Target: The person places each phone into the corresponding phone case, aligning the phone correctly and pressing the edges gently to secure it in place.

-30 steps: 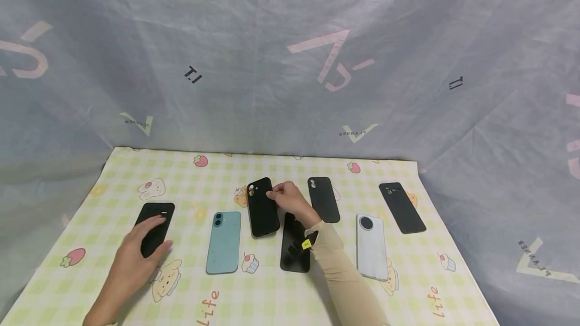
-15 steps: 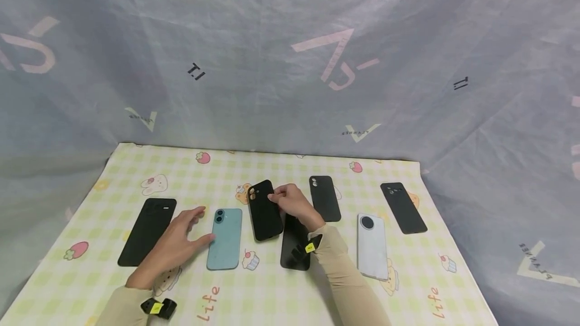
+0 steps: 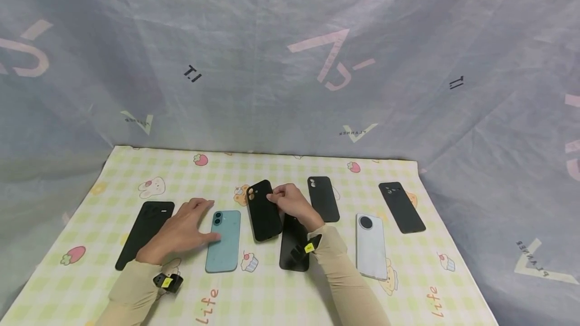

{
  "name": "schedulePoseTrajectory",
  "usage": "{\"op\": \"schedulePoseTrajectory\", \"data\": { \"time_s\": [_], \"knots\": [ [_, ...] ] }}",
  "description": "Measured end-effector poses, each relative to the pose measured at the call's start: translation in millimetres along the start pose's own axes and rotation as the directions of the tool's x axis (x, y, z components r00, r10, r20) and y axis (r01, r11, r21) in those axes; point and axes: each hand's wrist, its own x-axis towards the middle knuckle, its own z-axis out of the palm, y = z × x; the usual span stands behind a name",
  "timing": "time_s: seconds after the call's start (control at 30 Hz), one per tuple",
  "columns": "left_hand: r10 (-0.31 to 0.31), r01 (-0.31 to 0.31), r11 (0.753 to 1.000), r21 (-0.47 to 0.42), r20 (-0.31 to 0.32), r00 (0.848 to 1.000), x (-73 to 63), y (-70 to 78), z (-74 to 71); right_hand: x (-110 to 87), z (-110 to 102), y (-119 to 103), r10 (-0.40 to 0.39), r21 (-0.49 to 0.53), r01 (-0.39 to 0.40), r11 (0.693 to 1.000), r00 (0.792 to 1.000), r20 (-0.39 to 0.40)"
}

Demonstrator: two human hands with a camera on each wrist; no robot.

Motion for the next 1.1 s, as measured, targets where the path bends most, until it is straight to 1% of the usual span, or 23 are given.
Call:
{"op": "schedulePoseTrajectory", "data": {
  "time_s": [0.27,0.43,0.77,0.9,1.1],
  "knots": [
    [0.022,-0.028,0.998,0.061,0.102,0.995,7.3,5.0,-3.6,-2.9,2,-3,0.004,-0.003,-0.004,1.0,1.0,-0.003],
    [0.029,-0.044,0.993,0.109,0.139,0.99,8.9,8.2,-3.0,-3.4,3,-2,-0.006,0.003,0.006,1.0,1.0,0.0],
    [-0.011,-0.004,0.995,0.104,0.144,0.99,9.6,20.0,-2.1,-3.2,1,0,0.0,0.001,0.0,1.0,1.0,-0.01],
    [-0.019,0.005,0.995,0.097,0.144,0.989,8.4,20.9,-0.2,-3.4,1,0,-0.004,0.008,0.004,1.0,1.0,-0.001],
    [-0.008,-0.002,0.997,0.077,0.125,0.992,8.8,19.2,2.6,-3.6,2,0,-0.013,0.022,0.014,1.0,1.0,-0.003]
  ]
}}
